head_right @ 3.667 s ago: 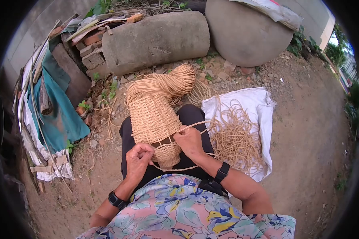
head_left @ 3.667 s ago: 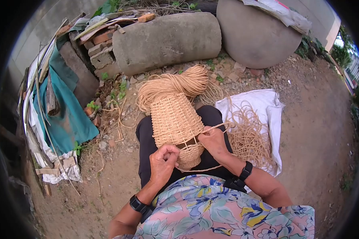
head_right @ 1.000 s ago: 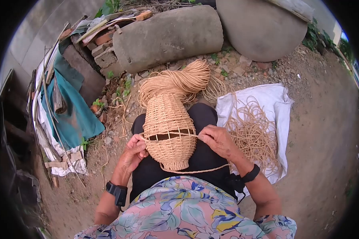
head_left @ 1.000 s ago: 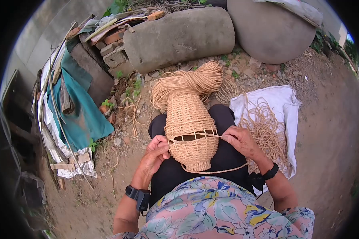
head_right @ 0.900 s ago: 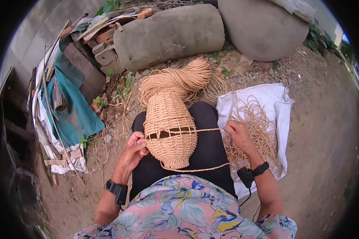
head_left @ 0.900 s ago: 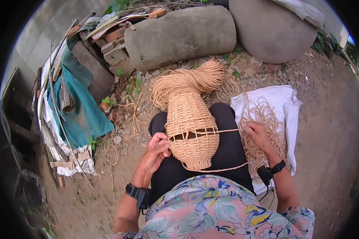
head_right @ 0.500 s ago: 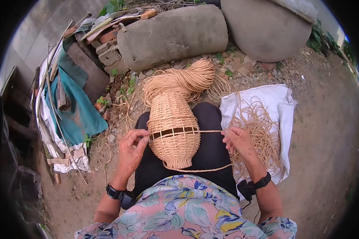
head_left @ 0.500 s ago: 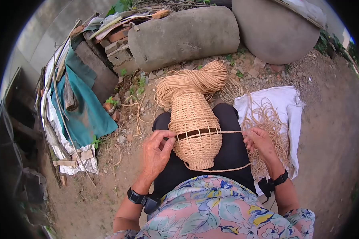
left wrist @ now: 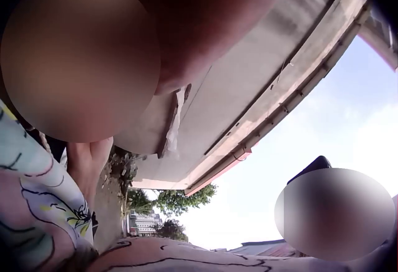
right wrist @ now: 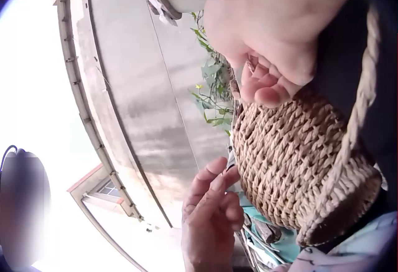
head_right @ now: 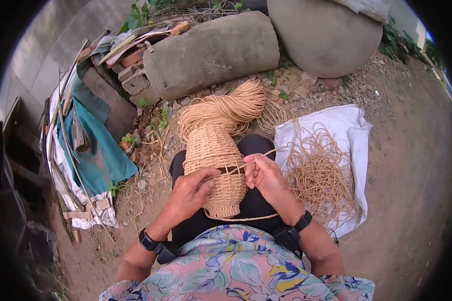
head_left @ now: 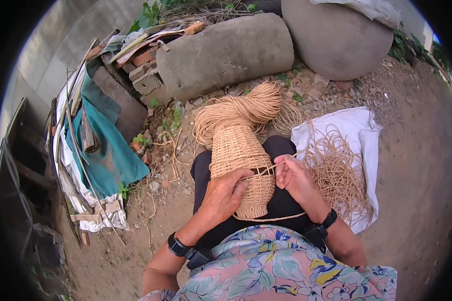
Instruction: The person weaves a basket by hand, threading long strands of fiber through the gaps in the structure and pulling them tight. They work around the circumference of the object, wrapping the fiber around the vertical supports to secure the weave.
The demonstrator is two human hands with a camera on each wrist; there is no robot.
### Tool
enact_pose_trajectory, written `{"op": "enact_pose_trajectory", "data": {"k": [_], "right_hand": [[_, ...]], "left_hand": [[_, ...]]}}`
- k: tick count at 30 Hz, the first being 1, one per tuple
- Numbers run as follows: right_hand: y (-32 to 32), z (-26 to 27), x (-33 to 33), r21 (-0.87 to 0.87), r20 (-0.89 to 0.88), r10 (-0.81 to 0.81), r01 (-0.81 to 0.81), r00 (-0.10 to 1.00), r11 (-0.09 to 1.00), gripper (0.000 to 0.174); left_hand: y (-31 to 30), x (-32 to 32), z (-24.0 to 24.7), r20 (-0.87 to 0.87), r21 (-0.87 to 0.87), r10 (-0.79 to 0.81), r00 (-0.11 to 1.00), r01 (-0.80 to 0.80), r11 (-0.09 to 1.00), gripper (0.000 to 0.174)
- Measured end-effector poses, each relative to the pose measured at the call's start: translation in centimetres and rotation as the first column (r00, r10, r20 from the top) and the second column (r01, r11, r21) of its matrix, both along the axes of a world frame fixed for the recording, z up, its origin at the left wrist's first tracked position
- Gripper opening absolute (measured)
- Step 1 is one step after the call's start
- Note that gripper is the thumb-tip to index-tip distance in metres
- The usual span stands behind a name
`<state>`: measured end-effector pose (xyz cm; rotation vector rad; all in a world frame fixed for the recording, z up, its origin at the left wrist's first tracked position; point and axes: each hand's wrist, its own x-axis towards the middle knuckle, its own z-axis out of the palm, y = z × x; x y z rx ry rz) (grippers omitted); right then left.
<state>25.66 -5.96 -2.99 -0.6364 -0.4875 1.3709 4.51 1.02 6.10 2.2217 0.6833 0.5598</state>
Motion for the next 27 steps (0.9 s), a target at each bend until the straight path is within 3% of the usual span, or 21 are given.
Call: {"op": "enact_pose_trajectory", "data": {"k": [1,3,4,6,7,8,10,11,12,16,17,18,20,22,24,25,27], "right_hand": [[0.1,0.6,-0.3,0.001,0.0,-0.001,0.001,1.0,1.0,0.03],[0.1,2.0,-1.1,0.026,0.19,0.0,-0.005,0.982,1.0,0.033],[0.0,2.5,-1.4,0.023,0.182,0.002,-0.006,0.983,1.0,0.033],[-0.1,3.8,-2.2,0.025,0.427,0.039,-0.056,0.904,0.998,0.034],[-0.2,4.3,-2.3,0.002,0.482,-0.004,0.003,0.876,1.0,0.033],[-0.2,4.2,-2.1,0.004,0.48,-0.001,-0.001,0.877,1.0,0.033],[-0.9,3.5,-1.3,-0.007,0.813,-0.141,0.251,0.565,0.968,0.029],[-1.2,2.9,-0.9,-0.006,0.84,-0.154,0.292,0.52,0.956,0.028],[-1.6,2.5,-0.5,-0.006,0.841,-0.155,0.295,0.518,0.955,0.028],[-2.1,1.4,0.2,-0.108,0.843,-0.09,0.33,0.53,0.938,0.027],[-2.0,1.0,0.4,-0.147,0.808,-0.082,0.334,0.583,0.931,0.027],[-1.9,0.8,0.5,-0.186,0.769,-0.074,0.334,0.635,0.924,0.027],[-2.0,0.9,0.5,-0.191,0.768,-0.07,0.331,0.637,0.924,0.027],[-2.0,1.0,0.5,-0.194,0.769,-0.069,0.334,0.635,0.922,0.026],[-2.0,1.1,0.5,-0.294,0.705,-0.032,0.333,0.708,0.896,0.021],[-1.9,0.7,0.6,-0.291,0.705,-0.036,0.336,0.708,0.896,0.021],[-1.6,-0.4,0.8,-0.211,0.557,-0.167,0.334,0.813,0.919,0.018]], "left_hand": [[0.2,0.0,0.0,0.0,0.001,-0.001,1.0,0.001,1.0,0.022],[0.3,-0.3,-0.2,0.042,-0.461,0.068,0.997,-0.041,0.886,0.027],[0.7,-0.8,-0.8,0.034,-0.463,0.07,0.997,-0.046,0.885,0.027],[2.3,-2.6,-2.2,0.129,-0.647,0.155,0.98,-0.035,0.761,0.029],[2.5,-3.3,-2.8,0.124,-0.689,0.196,0.973,-0.058,0.722,0.031],[2.4,-3.8,-3.4,0.122,-0.688,0.199,0.972,-0.062,0.724,0.031],[1.7,-3.8,-3.3,0.03,-0.499,0.137,0.99,-0.104,0.86,0.03],[1.3,-3.5,-3.1,0.009,-0.294,0.145,0.989,-0.136,0.946,0.027],[1.1,-3.3,-2.6,0.01,-0.295,0.142,0.99,-0.133,0.946,0.027],[0.9,-2.8,-1.6,-0.036,0.042,0.197,0.98,-0.196,0.98,0.023],[1.0,-2.7,-1.4,-0.011,0.161,0.25,0.968,-0.245,0.956,0.022],[1.0,-2.3,-1.0,-0.016,0.164,0.249,0.968,-0.244,0.956,0.022],[0.8,-1.2,-0.6,0.01,-0.194,0.153,0.988,-0.148,0.97,0.019],[1.4,-0.5,0.1,-0.04,-0.129,0.066,0.997,-0.071,0.989,0.02],[1.4,0.6,1.0,-0.082,-0.468,0.028,0.996,-0.064,0.882,0.023],[1.6,0.8,0.8,-0.082,-0.465,0.025,0.996,-0.06,0.883,0.023],[2.2,1.2,-0.3,-0.055,-0.697,0.133,0.99,-0.134,0.704,0.025]]}}
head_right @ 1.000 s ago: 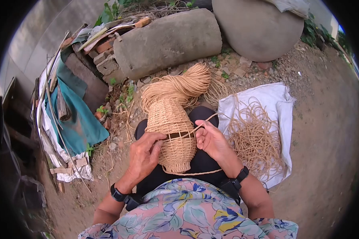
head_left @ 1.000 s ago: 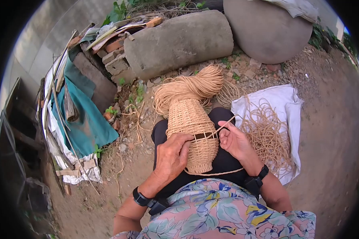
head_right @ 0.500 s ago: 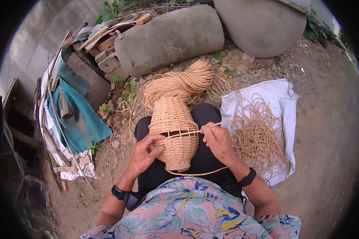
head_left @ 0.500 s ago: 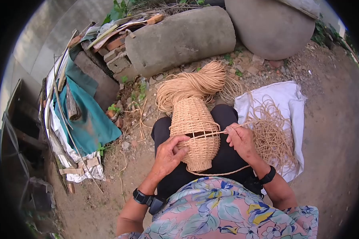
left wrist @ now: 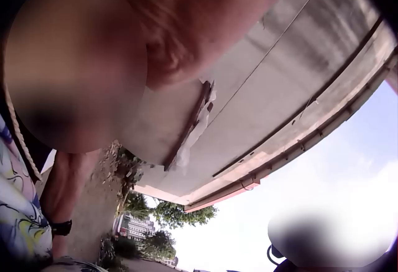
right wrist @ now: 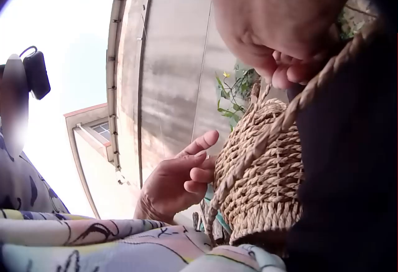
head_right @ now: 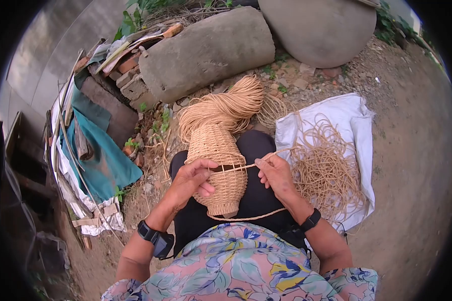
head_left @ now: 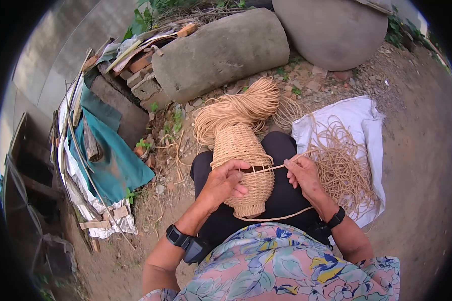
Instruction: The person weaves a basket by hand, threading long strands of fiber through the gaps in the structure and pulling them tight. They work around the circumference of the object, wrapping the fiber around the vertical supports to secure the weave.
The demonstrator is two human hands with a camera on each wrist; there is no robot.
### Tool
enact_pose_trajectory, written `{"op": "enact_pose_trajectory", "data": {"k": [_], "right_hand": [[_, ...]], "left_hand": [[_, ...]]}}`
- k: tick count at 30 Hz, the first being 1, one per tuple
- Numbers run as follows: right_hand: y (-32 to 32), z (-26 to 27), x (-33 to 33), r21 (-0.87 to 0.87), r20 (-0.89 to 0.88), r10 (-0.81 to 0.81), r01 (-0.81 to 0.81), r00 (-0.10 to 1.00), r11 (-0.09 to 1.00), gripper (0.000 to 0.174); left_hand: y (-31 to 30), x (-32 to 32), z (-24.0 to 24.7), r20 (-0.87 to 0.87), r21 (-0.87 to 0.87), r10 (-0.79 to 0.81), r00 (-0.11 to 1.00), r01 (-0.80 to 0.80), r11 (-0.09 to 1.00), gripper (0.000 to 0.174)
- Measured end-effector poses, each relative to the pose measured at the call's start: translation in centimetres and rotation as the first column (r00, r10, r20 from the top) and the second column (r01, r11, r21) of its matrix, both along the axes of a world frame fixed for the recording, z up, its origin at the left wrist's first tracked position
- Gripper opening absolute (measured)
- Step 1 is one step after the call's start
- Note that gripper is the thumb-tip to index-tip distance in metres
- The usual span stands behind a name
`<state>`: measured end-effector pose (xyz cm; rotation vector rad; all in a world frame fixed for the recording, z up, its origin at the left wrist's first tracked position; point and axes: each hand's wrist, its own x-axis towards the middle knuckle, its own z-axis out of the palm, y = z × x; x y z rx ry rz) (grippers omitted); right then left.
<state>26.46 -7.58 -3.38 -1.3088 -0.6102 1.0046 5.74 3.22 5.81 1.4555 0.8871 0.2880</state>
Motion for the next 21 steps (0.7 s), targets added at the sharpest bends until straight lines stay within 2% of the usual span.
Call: {"op": "enact_pose_trajectory", "data": {"k": [1,3,7,9,11,13,15,17,19,21], "right_hand": [[-0.1,-0.2,0.1,-0.001,0.0,-0.001,0.001,1.0,1.0,0.018],[-0.1,-0.2,0.0,0.093,-0.143,-0.048,0.061,0.989,0.994,0.019],[1.2,0.4,-0.4,0.149,-0.206,-0.047,0.078,0.978,0.986,0.019],[2.4,0.7,-0.7,0.239,-0.294,0.03,0.044,0.955,0.97,0.019],[3.3,1.6,-0.7,0.283,-0.302,0.07,0.019,0.951,0.959,0.018],[3.6,2.4,-0.5,0.363,-0.277,0.028,0.077,0.96,0.929,0.018],[2.9,2.9,-0.7,0.361,-0.229,0.014,0.071,0.973,0.93,0.018],[1.8,2.9,-1.2,0.341,-0.191,0.02,0.047,0.981,0.939,0.018],[1.6,2.6,-1.1,0.336,-0.174,0.031,0.03,0.984,0.941,0.018],[1.9,2.5,-1.1,0.309,-0.167,-0.002,0.054,0.986,0.949,0.018]], "left_hand": [[0.0,0.1,-0.3,0.0,-0.001,-0.001,1.0,0.001,1.0,0.025],[-0.2,0.2,-0.9,0.018,-0.023,0.106,0.994,-0.106,0.994,0.022],[-0.5,-0.3,-1.5,0.055,-0.03,0.172,0.984,-0.17,0.985,0.018],[0.1,-1.2,-1.7,0.201,-0.034,0.258,0.945,-0.257,0.966,0.017],[0.4,-1.8,-1.6,0.272,-0.055,0.272,0.923,-0.267,0.962,0.016],[0.0,-2.0,-2.0,0.355,-0.043,0.292,0.888,-0.297,0.954,0.016],[-0.5,-2.5,-3.0,0.363,-0.027,0.264,0.894,-0.273,0.962,0.017],[-1.0,-2.7,-3.5,0.218,0.051,0.21,0.953,-0.226,0.973,0.019],[-1.0,-2.9,-3.4,0.194,0.102,0.201,0.96,-0.223,0.969,0.021],[-0.5,-3.0,-2.9,0.072,0.302,0.044,0.996,-0.064,0.951,0.025]]}}
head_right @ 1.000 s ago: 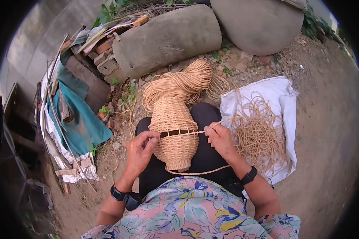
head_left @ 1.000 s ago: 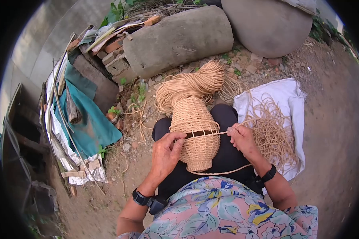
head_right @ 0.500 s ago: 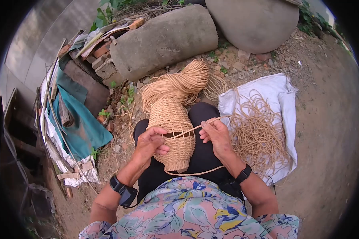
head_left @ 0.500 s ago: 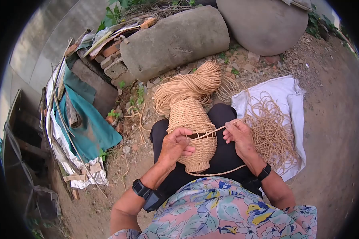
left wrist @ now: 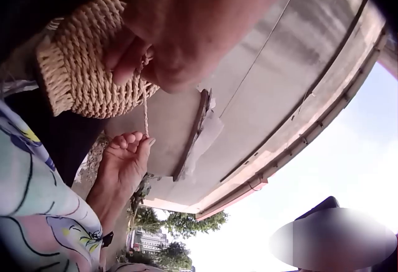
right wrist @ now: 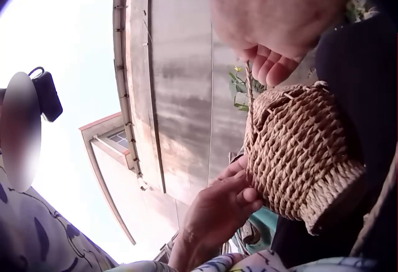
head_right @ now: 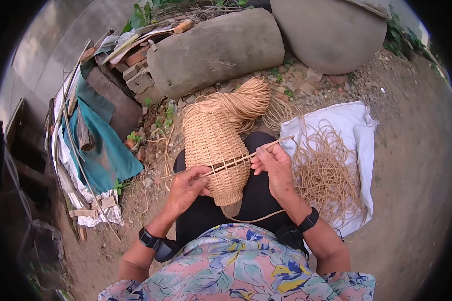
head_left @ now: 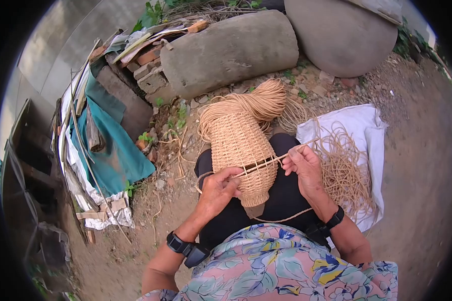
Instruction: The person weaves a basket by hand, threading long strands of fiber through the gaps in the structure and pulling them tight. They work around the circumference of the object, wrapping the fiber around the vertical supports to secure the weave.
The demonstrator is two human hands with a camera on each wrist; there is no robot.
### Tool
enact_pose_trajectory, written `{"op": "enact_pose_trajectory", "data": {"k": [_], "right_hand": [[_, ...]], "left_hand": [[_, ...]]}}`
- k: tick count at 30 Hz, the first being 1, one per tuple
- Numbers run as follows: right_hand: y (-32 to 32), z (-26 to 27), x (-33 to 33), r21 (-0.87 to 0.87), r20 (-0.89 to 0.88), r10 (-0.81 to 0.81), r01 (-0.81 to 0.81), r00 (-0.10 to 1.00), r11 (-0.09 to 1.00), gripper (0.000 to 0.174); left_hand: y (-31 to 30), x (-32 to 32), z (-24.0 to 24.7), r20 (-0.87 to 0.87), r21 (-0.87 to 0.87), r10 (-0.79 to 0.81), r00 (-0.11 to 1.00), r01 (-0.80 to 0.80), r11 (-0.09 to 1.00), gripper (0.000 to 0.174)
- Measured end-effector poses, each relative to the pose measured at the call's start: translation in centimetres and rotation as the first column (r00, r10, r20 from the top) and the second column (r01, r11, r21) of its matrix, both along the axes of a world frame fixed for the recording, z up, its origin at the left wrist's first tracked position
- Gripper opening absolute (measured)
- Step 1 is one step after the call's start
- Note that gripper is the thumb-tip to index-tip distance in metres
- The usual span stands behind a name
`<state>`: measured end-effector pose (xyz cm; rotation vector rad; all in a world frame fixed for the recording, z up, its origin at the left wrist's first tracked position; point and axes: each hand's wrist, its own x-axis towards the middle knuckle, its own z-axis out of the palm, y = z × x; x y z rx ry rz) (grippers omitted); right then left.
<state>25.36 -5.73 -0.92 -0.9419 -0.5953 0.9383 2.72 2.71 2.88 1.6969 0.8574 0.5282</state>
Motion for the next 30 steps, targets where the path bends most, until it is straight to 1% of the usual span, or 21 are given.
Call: {"op": "enact_pose_trajectory", "data": {"k": [1,2,3,4,6,7,9,10,12,13,15,16,18,19,20,22,24,26,27,29,30], "right_hand": [[0.0,0.0,0.0,0.002,0.002,0.003,-0.003,1.0,1.0,0.018],[-0.2,0.1,-0.1,0.01,0.007,-0.01,0.01,1.0,1.0,0.018],[-0.3,0.1,-0.2,0.017,0.012,-0.022,0.022,1.0,1.0,0.018],[-0.5,-0.2,-0.1,0.017,0.012,-0.018,0.018,1.0,1.0,0.018],[-1.1,-1.0,0.0,-0.027,-0.03,0.012,-0.013,0.999,1.0,0.017],[-1.2,-1.1,0.0,-0.026,-0.031,0.011,-0.011,0.999,1.0,0.017],[-1.2,-0.9,0.0,-0.041,-0.103,0.004,-0.008,0.995,0.999,0.015],[-1.0,-0.6,-0.1,-0.038,-0.104,0.0,-0.004,0.995,0.999,0.015],[-0.4,0.3,0.1,0.005,-0.189,-0.017,0.019,0.982,1.0,0.013],[-0.2,0.4,0.4,0.003,-0.186,-0.023,0.024,0.982,1.0,0.013],[0.2,0.3,0.9,-0.087,-0.073,0.174,-0.18,0.982,0.98,0.013],[0.3,0.3,0.5,-0.087,-0.069,0.169,-0.175,0.983,0.981,0.013],[0.3,0.3,-0.9,-0.197,0.041,0.3,-0.287,0.953,0.937,0.016],[0.4,0.5,-1.5,-0.216,0.085,0.278,-0.255,0.957,0.942,0.018],[0.4,0.3,-1.8,-0.221,0.089,0.278,-0.253,0.956,0.942,0.018],[0.5,-0.6,-2.1,-0.19,0.171,0.223,-0.19,0.96,0.963,0.018],[0.4,-0.7,-2.2,-0.229,0.187,0.229,-0.184,0.955,0.956,0.019],[0.3,-0.5,-2.5,-0.355,0.206,0.206,-0.123,0.957,0.927,0.016],[0.5,-1.3,-2.6,-0.36,0.21,0.206,-0.121,0.956,0.925,0.016],[1.2,-3.5,-2.8,-0.269,0.288,0.139,-0.059,0.948,0.961,0.01],[1.0,-2.9,-2.9,-0.269,0.291,0.134,-0.054,0.947,0.962,0.01]], "left_hand": [[0.2,0.1,1.0,0.002,0.002,0.003,1.0,-0.003,1.0,0.025],[0.4,0.2,2.3,-0.157,0.048,-0.07,0.985,0.079,0.996,0.028],[0.6,0.4,3.4,-0.316,0.079,-0.132,0.94,0.165,0.983,0.03],[0.7,0.4,3.9,-0.315,0.079,-0.128,0.94,0.161,0.984,0.03],[0.9,0.6,4.5,-0.299,-0.082,-0.189,0.935,0.172,0.982,0.033],[1.0,0.7,4.3,-0.301,-0.081,-0.19,0.935,0.173,0.981,0.033],[1.4,0.9,3.8,-0.172,-0.283,-0.202,0.964,0.148,0.948,0.033],[1.4,0.9,3.8,-0.173,-0.281,-0.206,0.963,0.152,0.948,0.033],[1.0,0.8,3.6,-0.058,-0.384,-0.207,0.977,0.17,0.907,0.034],[0.7,0.9,3.4,-0.055,-0.386,-0.213,0.975,0.176,0.906,0.034],[0.0,0.7,3.2,-0.04,-0.399,-0.204,0.978,0.171,0.901,0.035],[-0.5,0.6,3.0,-0.037,-0.398,-0.209,0.977,0.177,0.9,0.035],[-1.5,0.6,2.5,-0.051,-0.376,-0.198,0.979,0.165,0.912,0.037],[-1.7,0.6,2.5,-0.055,-0.363,-0.192,0.98,0.16,0.918,0.037],[-2.0,0.6,2.1,-0.049,-0.365,-0.193,0.98,0.162,0.917,0.037],[-2.4,0.5,1.4,-0.037,-0.333,-0.168,0.985,0.146,0.932,0.037],[-2.9,0.6,1.2,-0.044,-0.314,-0.161,0.986,0.139,0.939,0.037],[-3.5,0.8,1.1,-0.054,-0.294,-0.153,0.987,0.131,0.947,0.037],[-3.9,0.8,1.2,-0.041,-0.257,-0.174,0.984,0.158,0.953,0.037],[-4.1,0.8,0.9,-0.036,-0.167,-0.208,0.978,0.199,0.966,0.039],[-4.1,0.8,0.8,-0.033,-0.166,-0.212,0.977,0.204,0.965,0.039]]}}
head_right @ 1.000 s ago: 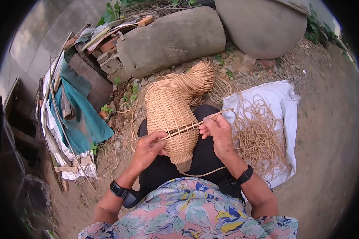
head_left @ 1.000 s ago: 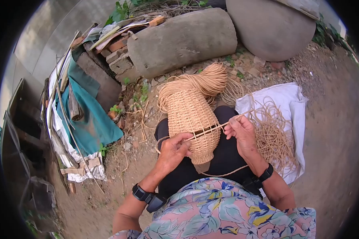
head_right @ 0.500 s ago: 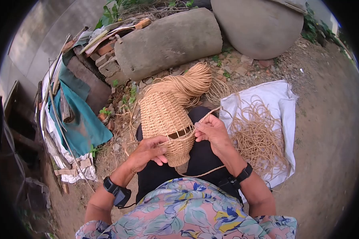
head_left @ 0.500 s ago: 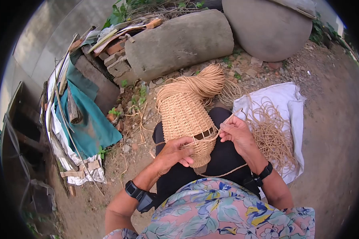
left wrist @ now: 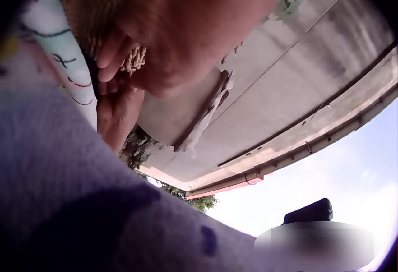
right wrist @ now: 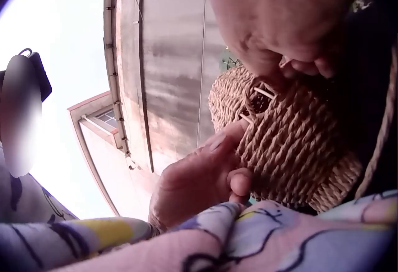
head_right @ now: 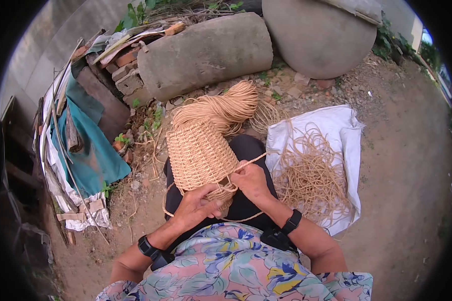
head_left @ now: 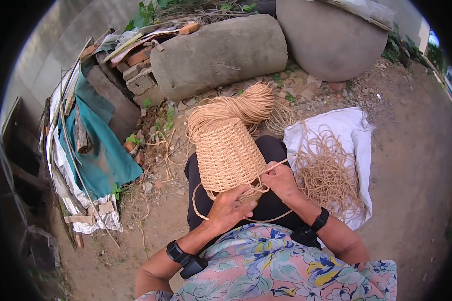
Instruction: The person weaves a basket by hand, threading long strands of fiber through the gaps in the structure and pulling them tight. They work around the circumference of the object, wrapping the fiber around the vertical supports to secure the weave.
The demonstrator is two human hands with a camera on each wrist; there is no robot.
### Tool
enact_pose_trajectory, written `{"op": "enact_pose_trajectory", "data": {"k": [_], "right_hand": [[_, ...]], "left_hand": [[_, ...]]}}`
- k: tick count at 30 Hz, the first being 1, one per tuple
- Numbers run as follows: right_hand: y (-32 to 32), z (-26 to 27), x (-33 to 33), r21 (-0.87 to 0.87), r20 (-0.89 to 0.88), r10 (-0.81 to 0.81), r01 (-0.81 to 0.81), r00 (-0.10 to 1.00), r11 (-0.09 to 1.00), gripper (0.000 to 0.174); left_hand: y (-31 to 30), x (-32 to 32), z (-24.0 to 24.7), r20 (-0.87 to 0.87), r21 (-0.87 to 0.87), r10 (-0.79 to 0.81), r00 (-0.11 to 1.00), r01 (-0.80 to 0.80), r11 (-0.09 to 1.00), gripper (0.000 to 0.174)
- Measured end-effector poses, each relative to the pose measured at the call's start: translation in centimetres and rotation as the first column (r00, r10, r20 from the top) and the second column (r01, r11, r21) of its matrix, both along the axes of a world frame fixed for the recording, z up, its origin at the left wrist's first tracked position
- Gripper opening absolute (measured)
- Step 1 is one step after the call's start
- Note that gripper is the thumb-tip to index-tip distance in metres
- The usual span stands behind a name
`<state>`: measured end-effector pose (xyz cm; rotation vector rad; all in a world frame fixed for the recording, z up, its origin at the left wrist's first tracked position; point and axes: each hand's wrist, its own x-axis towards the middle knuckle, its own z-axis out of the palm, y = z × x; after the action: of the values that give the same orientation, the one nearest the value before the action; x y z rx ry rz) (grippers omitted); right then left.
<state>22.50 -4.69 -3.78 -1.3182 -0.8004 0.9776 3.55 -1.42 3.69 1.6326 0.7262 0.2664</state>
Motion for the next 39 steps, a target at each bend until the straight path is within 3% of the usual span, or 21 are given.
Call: {"op": "enact_pose_trajectory", "data": {"k": [2,4,6,7,9,14,15,16,18,20,22,24,26,29,30,32,33,34,35,36,39], "right_hand": [[0.0,2.0,-0.5,-0.196,0.424,0.002,0.089,0.906,0.977,0.007],[0.1,1.7,-0.7,-0.161,0.42,-0.028,0.105,0.907,0.981,0.008],[0.3,0.0,-0.3,0.071,0.001,0.014,-0.014,1.0,0.997,0.011],[0.0,1.2,0.1,0.072,-0.001,0.014,-0.014,1.0,0.997,0.011],[-1.0,3.6,1.7,-0.088,-0.266,0.213,-0.243,0.94,0.966,0.017],[-1.5,1.4,4.9,-0.111,0.031,0.109,-0.105,0.994,0.988,0.016],[-1.8,1.9,4.8,-0.012,0.427,-0.011,0.018,0.904,1.0,0.015],[-2.0,2.5,4.9,0.129,0.741,-0.157,0.09,0.653,0.987,0.015],[-2.4,3.8,4.2,0.158,0.672,-0.163,0.075,0.722,0.985,0.017],[-2.3,4.7,3.7,0.39,0.677,-0.237,-0.067,0.697,0.918,0.014],[-2.1,4.9,3.5,0.439,0.685,-0.278,-0.077,0.674,0.895,0.012],[-2.0,4.6,3.6,0.355,0.911,-0.248,-0.322,0.33,0.878,0.013],[-1.9,4.2,3.6,0.403,0.907,-0.326,-0.32,0.268,0.858,0.011],[-2.5,3.7,4.8,0.295,0.945,-0.273,-0.11,0.183,0.949,0.007],[-2.6,3.8,5.0,0.293,0.945,-0.271,-0.106,0.182,0.95,0.007],[-2.7,4.2,5.4,0.271,0.865,-0.266,0.05,0.425,0.961,0.01],[-2.7,4.2,5.2,0.131,0.598,-0.143,0.08,0.789,0.988,0.013],[-2.5,4.2,5.2,0.131,0.598,-0.146,0.084,0.788,0.988,0.013],[-2.3,4.0,5.2,0.034,0.212,-0.008,0.0,0.977,0.999,0.013],[-2.1,3.9,5.1,-0.019,-0.225,0.11,-0.117,0.968,0.993,0.012],[-1.3,3.1,4.2,-0.006,-0.247,0.17,-0.177,0.954,0.984,0.01]], "left_hand": [[0.3,0.0,0.0,-0.003,-0.056,0.031,1.0,-0.031,0.998,0.039],[0.5,-0.1,0.0,0.013,-0.081,0.056,0.998,-0.055,0.995,0.038],[0.6,-0.3,-0.1,0.023,-0.105,0.085,0.996,-0.083,0.991,0.037],[0.8,-0.5,0.0,0.037,-0.102,0.089,0.995,-0.085,0.991,0.035],[1.1,-0.9,0.1,0.044,-0.102,0.084,0.995,-0.079,0.992,0.033],[1.8,-2.1,-0.4,0.119,-0.197,0.143,0.982,-0.118,0.973,0.031],[1.8,-2.1,-0.4,0.113,-0.196,0.135,0.984,-0.111,0.974,0.031],[1.8,-2.0,-0.4,0.122,-0.197,0.145,0.982,-0.119,0.973,0.031],[1.7,-2.1,-0.3,0.121,-0.199,0.152,0.981,-0.126,0.972,0.03],[1.6,-2.1,-0.2,0.11,-0.186,0.15,0.983,-0.128,0.974,0.03],[1.5,-2.1,-0.1,0.104,-0.177,0.148,0.984,-0.128,0.976,0.03],[1.5,-2.1,0.0,0.099,-0.167,0.146,0.984,-0.128,0.978,0.03],[1.7,-2.3,-0.1,0.112,-0.156,0.136,0.984,-0.117,0.981,0.031],[2.0,-2.8,-0.6,0.143,-0.219,0.138,0.98,-0.105,0.97,0.031],[1.9,-2.8,-0.7,0.143,-0.222,0.135,0.98,-0.101,0.97,0.031],[1.8,-2.7,-0.8,0.14,-0.206,0.148,0.979,-0.117,0.971,0.03],[1.8,-2.7,-0.9,0.142,-0.204,0.143,0.979,-0.113,0.972,0.03],[1.8,-2.7,-1.0,0.156,-0.208,0.15,0.976,-0.116,0.971,0.029],[1.7,-2.7,-1.1,0.17,-0.215,0.158,0.973,-0.12,0.969,0.029],[1.7,-2.8,-1.2,0.171,-0.218,0.158,0.973,-0.119,0.969,0.029],[1.6,-2.9,-1.4,0.163,-0.204,0.162,0.973,-0.128,0.971,0.029]]}}
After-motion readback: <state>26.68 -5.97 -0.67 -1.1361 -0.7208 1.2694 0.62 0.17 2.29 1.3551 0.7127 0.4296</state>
